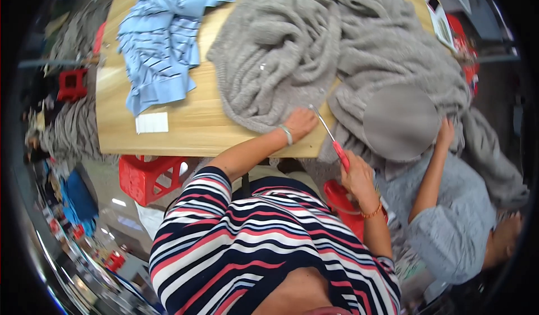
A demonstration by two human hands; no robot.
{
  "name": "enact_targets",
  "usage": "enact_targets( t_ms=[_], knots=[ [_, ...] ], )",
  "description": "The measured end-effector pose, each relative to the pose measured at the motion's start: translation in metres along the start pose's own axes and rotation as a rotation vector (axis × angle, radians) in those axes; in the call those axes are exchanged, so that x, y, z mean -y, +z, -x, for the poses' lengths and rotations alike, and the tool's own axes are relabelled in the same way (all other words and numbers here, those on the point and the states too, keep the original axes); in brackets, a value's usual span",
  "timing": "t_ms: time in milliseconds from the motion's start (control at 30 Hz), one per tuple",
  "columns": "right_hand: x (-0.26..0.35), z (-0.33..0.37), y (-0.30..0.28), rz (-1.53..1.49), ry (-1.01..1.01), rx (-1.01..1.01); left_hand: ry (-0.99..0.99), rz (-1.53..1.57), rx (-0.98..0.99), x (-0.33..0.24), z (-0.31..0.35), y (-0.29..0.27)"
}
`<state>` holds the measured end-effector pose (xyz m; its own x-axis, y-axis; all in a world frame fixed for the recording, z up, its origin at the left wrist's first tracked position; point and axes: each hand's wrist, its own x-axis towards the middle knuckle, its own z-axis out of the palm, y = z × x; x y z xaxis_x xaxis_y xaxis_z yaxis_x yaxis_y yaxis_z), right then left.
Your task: Trim loose threads or tags from gray and blue clothing items using scissors.
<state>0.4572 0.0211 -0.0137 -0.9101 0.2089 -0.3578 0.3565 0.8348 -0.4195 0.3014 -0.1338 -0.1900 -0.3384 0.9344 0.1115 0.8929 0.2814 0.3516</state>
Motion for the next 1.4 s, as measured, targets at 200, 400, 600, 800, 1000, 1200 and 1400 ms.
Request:
enact_targets(
  t_ms=[200,400,600,800,1000,1200,1400],
  knots=[
    [-0.002,-0.018,-0.01,-0.009,0.004,-0.056,0.113,0.539,-0.329,-0.037,0.001,-0.04],
    [0.012,-0.061,-0.019,0.031,-0.01,-0.001,-0.488,1.735,-0.521,-0.03,0.058,-0.127],
    [0.074,-0.101,-0.013,-0.016,-0.081,0.079,-0.769,1.652,-1.573,0.158,0.23,-0.164],
    [0.135,-0.144,0.004,0.082,-0.167,0.148,-0.649,1.813,-1.937,0.361,0.44,-0.133],
    [0.178,-0.188,0.015,0.117,-0.134,0.168,-1.249,1.62,-2.015,0.445,0.499,-0.127],
    [0.194,-0.201,0.024,0.08,-0.096,0.156,-1.15,0.155,-1.54,0.337,0.287,-0.171],
    [0.213,-0.223,0.028,0.082,-0.109,0.15,-0.381,0.117,-0.424,0.283,0.102,-0.141]
  ],
)
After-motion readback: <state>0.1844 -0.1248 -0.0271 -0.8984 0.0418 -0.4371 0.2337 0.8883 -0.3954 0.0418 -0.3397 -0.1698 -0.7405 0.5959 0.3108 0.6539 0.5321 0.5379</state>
